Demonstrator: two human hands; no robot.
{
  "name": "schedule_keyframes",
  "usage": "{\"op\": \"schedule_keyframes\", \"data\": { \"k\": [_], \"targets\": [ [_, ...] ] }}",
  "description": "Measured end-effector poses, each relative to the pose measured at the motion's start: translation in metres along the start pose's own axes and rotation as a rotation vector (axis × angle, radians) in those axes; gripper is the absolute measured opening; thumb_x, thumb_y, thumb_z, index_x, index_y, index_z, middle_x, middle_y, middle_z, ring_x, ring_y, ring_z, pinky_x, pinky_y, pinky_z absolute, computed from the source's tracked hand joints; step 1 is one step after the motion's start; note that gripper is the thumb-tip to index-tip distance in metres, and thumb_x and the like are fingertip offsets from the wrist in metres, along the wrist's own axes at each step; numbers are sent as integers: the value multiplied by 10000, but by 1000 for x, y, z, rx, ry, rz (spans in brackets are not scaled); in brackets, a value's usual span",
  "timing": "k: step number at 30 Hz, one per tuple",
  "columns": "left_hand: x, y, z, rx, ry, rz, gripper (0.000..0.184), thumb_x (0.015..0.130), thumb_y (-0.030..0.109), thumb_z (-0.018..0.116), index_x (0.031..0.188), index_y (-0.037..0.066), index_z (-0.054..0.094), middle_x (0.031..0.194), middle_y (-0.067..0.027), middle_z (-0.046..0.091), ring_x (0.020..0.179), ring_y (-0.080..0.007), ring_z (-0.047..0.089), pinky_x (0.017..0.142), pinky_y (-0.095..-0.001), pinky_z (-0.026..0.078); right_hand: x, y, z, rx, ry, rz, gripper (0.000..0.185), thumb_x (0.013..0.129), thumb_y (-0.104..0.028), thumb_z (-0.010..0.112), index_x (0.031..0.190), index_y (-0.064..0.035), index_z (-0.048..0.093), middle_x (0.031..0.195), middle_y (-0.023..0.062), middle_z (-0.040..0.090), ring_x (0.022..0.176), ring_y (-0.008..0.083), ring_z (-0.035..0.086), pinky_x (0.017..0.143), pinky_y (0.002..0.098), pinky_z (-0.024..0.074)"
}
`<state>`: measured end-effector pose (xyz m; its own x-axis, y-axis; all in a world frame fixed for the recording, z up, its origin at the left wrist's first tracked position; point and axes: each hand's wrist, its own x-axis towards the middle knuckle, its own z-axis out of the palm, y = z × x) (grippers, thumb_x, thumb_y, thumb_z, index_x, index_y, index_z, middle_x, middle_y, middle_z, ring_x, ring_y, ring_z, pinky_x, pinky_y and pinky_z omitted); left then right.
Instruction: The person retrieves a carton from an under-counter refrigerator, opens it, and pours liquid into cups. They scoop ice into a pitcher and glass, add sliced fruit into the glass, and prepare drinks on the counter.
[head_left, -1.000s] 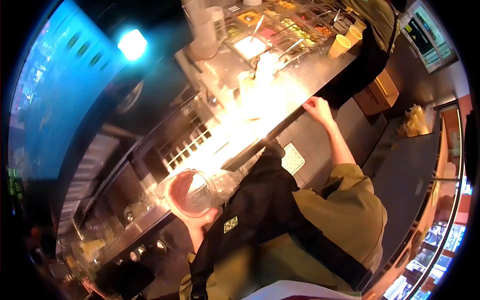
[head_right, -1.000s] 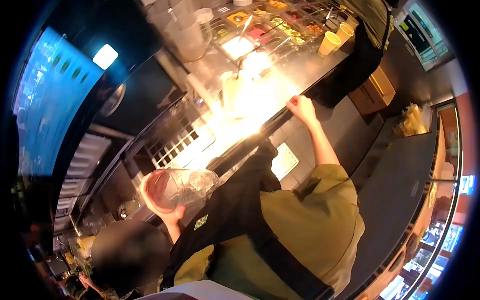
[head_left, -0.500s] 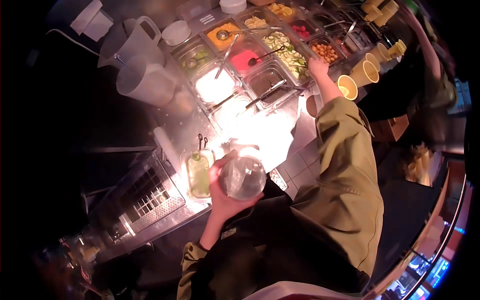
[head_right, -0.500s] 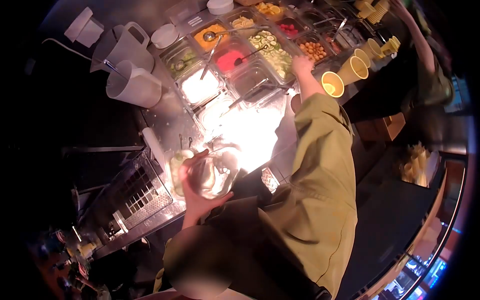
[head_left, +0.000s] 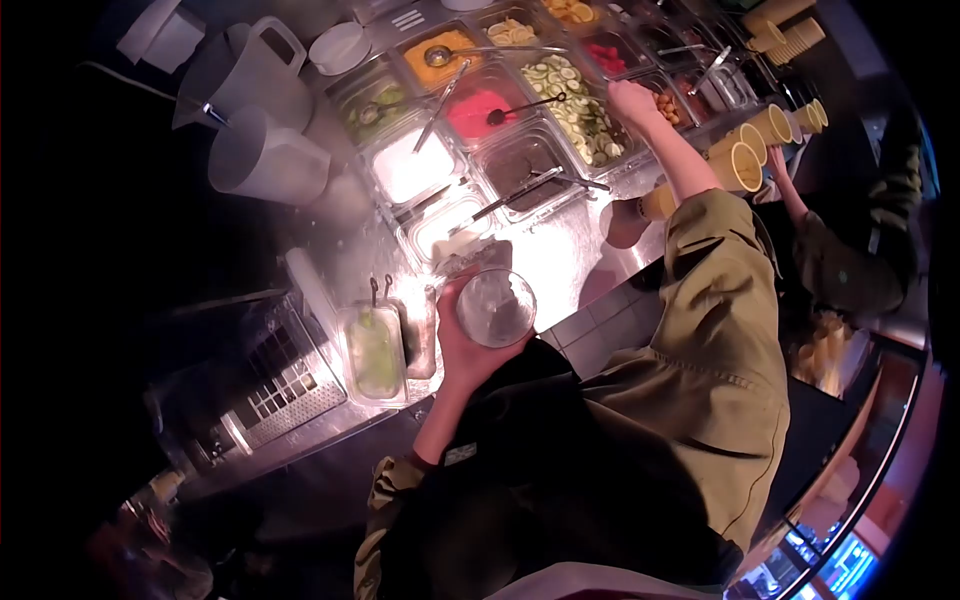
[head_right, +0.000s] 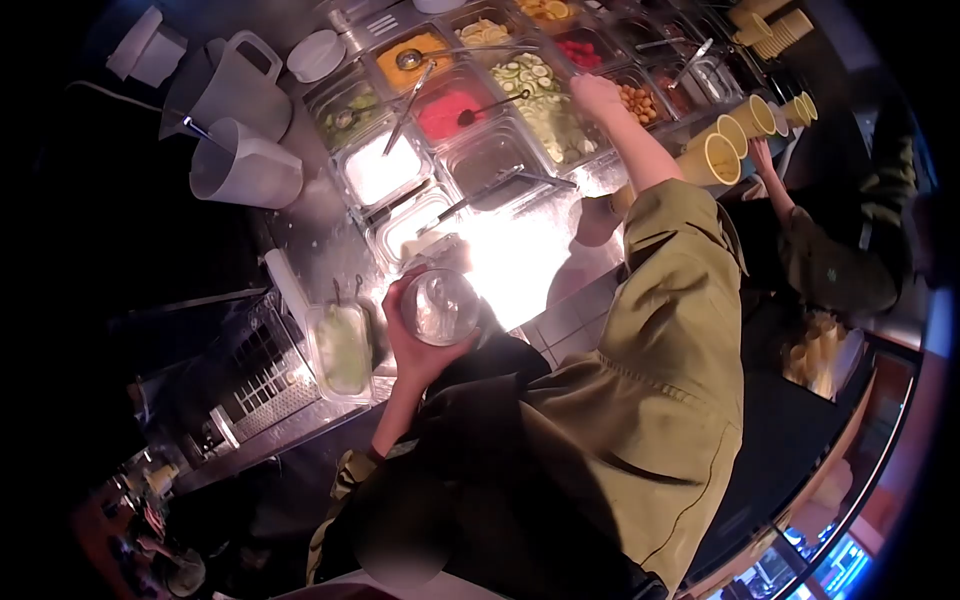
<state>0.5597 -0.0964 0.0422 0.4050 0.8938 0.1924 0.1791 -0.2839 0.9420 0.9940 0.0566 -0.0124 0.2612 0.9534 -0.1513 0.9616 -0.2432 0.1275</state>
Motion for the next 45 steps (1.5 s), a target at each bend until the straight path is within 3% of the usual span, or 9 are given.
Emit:
{"op": "schedule_keyframes", "data": {
  "k": [5, 10, 13, 19, 24, 30, 39, 43, 45],
  "targets": [
    [5, 3, 3, 1, 4, -91, 980, 499, 199, 873, 1262, 25, 283, 1253, -172, 444, 1188, -292, 440, 1020, -402, 346, 26, -12, 42, -264, 187, -303, 193, 771, -102, 494, 899, -10, 605, 787, 181, 639, 733, 316, 651, 633, 383, 532],
    [4, 6, 3, -16, 16, -120, 975, 498, 202, 873, 1260, 27, 291, 1258, -171, 437, 1188, -285, 437, 1024, -402, 342, 26, -22, 39, -292, 138, -316, 171, 759, -93, 493, 734, -71, 661, 796, 149, 649, 734, 270, 655, 626, 355, 526],
    [5, 6, 4, -11, 10, -108, 977, 497, 201, 874, 1261, 27, 290, 1259, -169, 433, 1184, -281, 439, 1024, -402, 341, 18, -15, 22, -177, 98, -295, 153, 739, -117, 526, 749, -44, 661, 799, 171, 649, 754, 297, 651, 657, 391, 525],
    [4, -1, 5, -11, 28, -55, 950, 497, 209, 879, 1231, 35, 301, 1240, -173, 456, 1162, -284, 461, 996, -395, 363, 5, 11, 1, 167, 207, 4, 180, 708, -148, 566, 795, -23, 662, 800, 212, 641, 817, 366, 631, 748, 467, 502],
    [4, 4, 5, 36, 31, -26, 957, 488, 202, 879, 1216, 45, 278, 1231, -180, 445, 1160, -278, 454, 995, -399, 356, 0, 2, -4, 91, 99, 112, 192, 729, -145, 562, 818, -2, 654, 841, 227, 642, 831, 360, 638, 744, 455, 512],
    [2, 0, 4, 28, 19, -82, 957, 486, 184, 876, 1229, 39, 290, 1252, -174, 442, 1154, -274, 465, 986, -390, 373, 15, -26, 42, -63, 88, -122, 152, 724, -86, 545, 833, -28, 633, 881, 180, 647, 815, 319, 649, 706, 404, 531],
    [3, 2, 5, -34, 26, -136, 968, 481, 185, 877, 1245, 33, 302, 1261, -173, 438, 1149, -264, 472, 994, -386, 375, 15, -38, 46, -233, 133, -201, 167, 736, -84, 534, 845, 17, 611, 856, 183, 643, 784, 295, 657, 652, 371, 540],
    [3, 2, 4, -37, 27, -146, 974, 473, 194, 881, 1239, 23, 306, 1259, -173, 442, 1153, -263, 471, 993, -387, 377, 7, -40, 29, -115, 94, -250, 175, 741, -100, 523, 834, 11, 622, 849, 206, 640, 777, 309, 654, 658, 389, 536],
    [4, 4, 3, -38, 21, -154, 975, 470, 199, 883, 1236, 19, 308, 1258, -174, 444, 1153, -264, 472, 993, -387, 377, 8, -27, 28, 11, 134, -156, 175, 719, -116, 541, 811, 1, 632, 816, 224, 635, 764, 347, 643, 684, 426, 524]
  ]
}}
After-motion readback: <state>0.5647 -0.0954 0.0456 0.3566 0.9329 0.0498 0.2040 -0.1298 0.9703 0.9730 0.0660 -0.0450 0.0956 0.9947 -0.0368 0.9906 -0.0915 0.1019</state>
